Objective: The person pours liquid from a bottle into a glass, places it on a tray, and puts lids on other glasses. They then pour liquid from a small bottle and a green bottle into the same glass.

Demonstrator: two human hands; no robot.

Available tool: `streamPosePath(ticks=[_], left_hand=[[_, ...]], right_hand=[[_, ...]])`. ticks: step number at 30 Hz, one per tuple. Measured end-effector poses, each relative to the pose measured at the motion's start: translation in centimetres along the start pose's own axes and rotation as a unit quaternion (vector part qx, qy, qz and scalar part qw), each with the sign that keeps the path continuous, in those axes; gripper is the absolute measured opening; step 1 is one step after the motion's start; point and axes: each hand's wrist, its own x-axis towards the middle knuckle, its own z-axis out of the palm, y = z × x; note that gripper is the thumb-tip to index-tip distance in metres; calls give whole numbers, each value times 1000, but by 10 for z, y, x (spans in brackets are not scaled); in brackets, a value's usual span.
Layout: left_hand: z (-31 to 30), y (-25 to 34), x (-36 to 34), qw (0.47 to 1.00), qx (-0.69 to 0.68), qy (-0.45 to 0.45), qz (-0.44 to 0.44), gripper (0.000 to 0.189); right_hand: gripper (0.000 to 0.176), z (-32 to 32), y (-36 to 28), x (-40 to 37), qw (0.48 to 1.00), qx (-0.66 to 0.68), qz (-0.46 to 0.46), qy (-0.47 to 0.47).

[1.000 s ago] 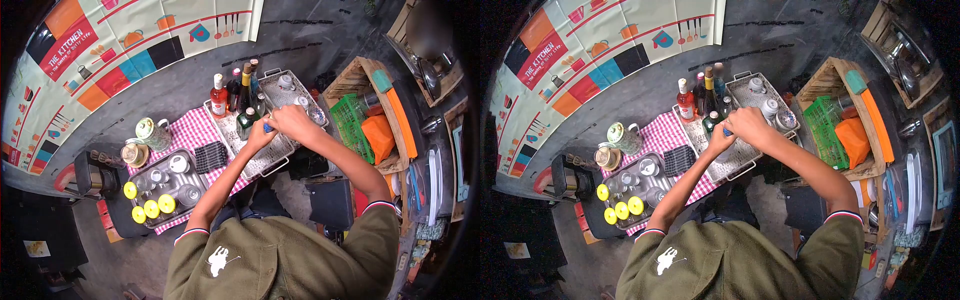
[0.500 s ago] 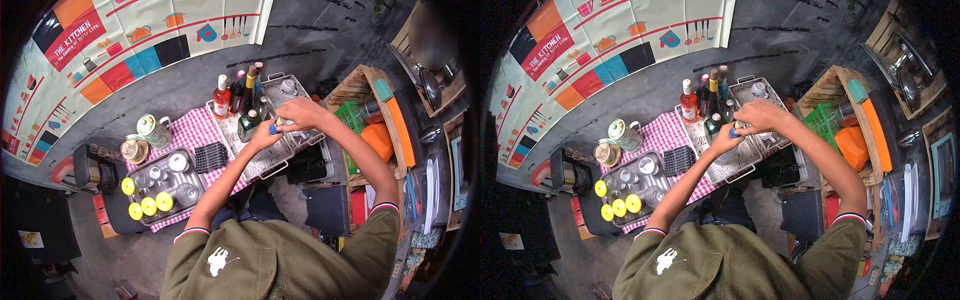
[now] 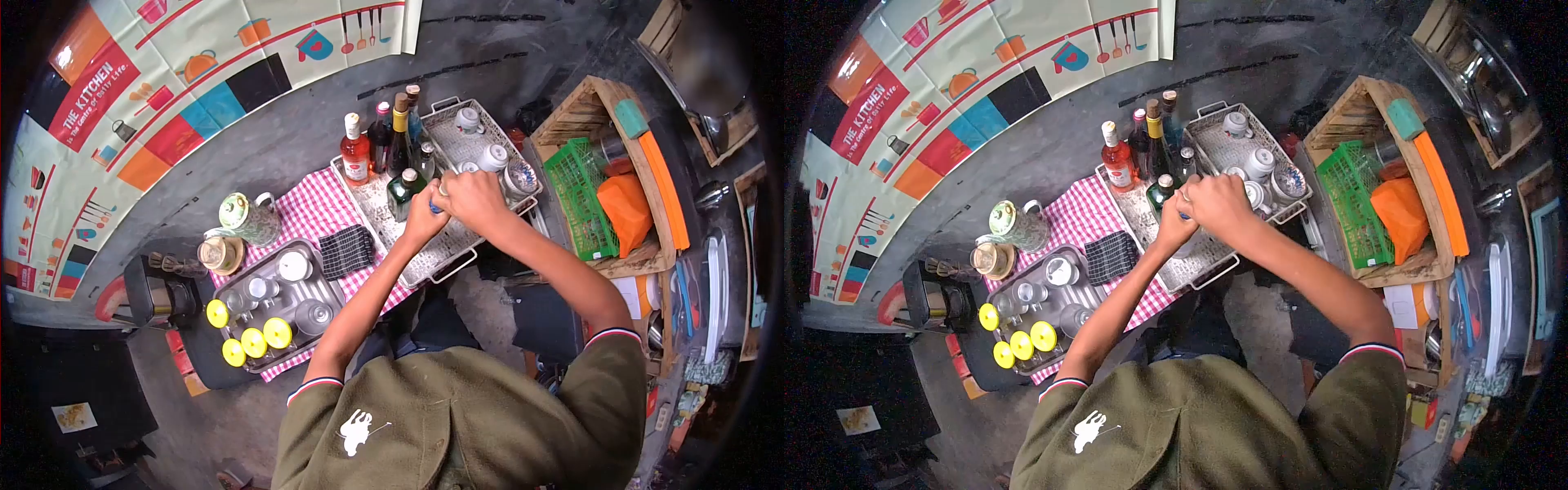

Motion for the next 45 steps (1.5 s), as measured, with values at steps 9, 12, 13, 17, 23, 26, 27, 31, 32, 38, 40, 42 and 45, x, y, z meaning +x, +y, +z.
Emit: streamPosePath(ticks=[9,12,13,17,23,26,27,31,32,38,40,42,45], left_hand=[[-5,17,11,996,-51,-77,20,30],[-10,14,11,990,-55,-133,-8,25],[-11,13,12,990,-58,-129,-6,24],[-7,-3,8,989,-41,-141,-21,21],[-8,-15,1,998,-7,-57,27,23],[-5,-17,-4,999,-12,-21,29,26],[-5,-17,-4,1000,-14,-13,22,27],[-7,-20,-8,998,16,-17,51,31],[-7,-20,-8,998,-12,-28,56,31],[-20,18,1,990,-93,-94,49,32],[-22,13,-2,990,-87,-111,-18,32],[-19,7,-3,990,-93,-103,-35,26],[-18,-4,3,988,-76,-127,-37,22]], right_hand=[[35,-30,19,7,995,1,-69,-78],[31,-22,40,14,973,51,-223,-31],[31,-21,43,19,966,43,-254,-29],[30,-7,56,31,942,44,-332,-20],[32,12,34,19,964,80,-236,90],[32,14,15,5,987,48,-118,97],[32,13,8,3,992,29,-75,94],[37,-2,-14,-6,997,27,66,0],[38,-8,-17,-7,995,63,79,-4],[38,-15,17,-6,980,173,-77,-58],[39,-26,19,-5,976,191,-78,-66],[33,-37,19,-2,962,255,-78,-63],[29,-33,29,5,953,244,-160,-85]])
